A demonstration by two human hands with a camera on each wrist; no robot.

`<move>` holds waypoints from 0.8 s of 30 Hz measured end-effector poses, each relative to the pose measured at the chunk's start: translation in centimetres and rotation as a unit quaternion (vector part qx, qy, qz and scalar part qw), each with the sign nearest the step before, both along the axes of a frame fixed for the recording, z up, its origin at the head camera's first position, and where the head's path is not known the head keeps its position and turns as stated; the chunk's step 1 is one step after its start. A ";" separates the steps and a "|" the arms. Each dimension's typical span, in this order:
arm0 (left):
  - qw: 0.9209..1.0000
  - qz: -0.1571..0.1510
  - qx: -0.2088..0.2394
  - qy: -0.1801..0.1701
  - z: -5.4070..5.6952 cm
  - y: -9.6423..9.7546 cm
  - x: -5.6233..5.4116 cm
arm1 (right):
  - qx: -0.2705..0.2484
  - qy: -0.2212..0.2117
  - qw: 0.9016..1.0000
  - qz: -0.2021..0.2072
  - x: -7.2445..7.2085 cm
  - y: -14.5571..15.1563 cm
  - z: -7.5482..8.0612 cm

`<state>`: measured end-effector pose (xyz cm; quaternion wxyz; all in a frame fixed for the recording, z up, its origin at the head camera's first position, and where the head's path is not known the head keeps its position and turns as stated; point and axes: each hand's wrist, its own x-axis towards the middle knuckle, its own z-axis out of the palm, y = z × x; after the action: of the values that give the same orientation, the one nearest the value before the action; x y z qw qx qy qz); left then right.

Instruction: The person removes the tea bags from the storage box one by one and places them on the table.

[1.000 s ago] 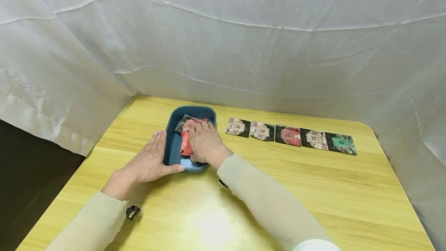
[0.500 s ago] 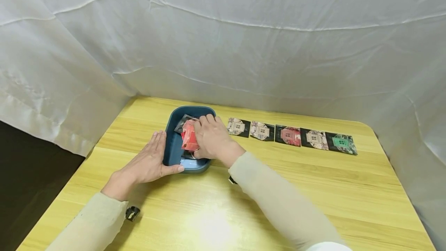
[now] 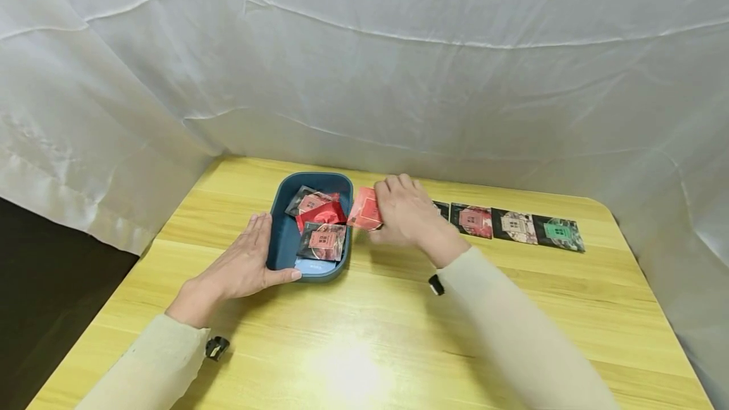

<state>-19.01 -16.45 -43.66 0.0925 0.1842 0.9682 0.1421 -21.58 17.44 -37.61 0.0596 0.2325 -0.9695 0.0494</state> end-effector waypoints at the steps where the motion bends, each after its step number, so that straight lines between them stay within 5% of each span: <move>1: 1.000 0.000 0.000 0.000 0.0 0.0 0.0 | -0.001 0.002 1.000 -0.004 0.1 0.7 -0.1; 10: 1.000 0.004 0.001 -0.004 0.2 0.0 0.1 | 0.024 -0.007 0.999 -0.027 1.4 4.3 -2.8; 17: 1.000 0.005 0.004 -0.007 0.2 0.0 0.1 | 0.028 -0.057 0.998 -0.016 1.7 3.8 -5.4; 24: 1.000 0.003 0.005 -0.008 0.1 0.0 0.1 | 0.029 -0.061 0.998 0.002 1.3 2.7 -6.6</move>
<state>-18.95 -16.44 -43.55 0.0989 0.1808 0.9671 0.1489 -20.29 20.11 -44.24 -0.0066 0.2328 -0.9719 0.0353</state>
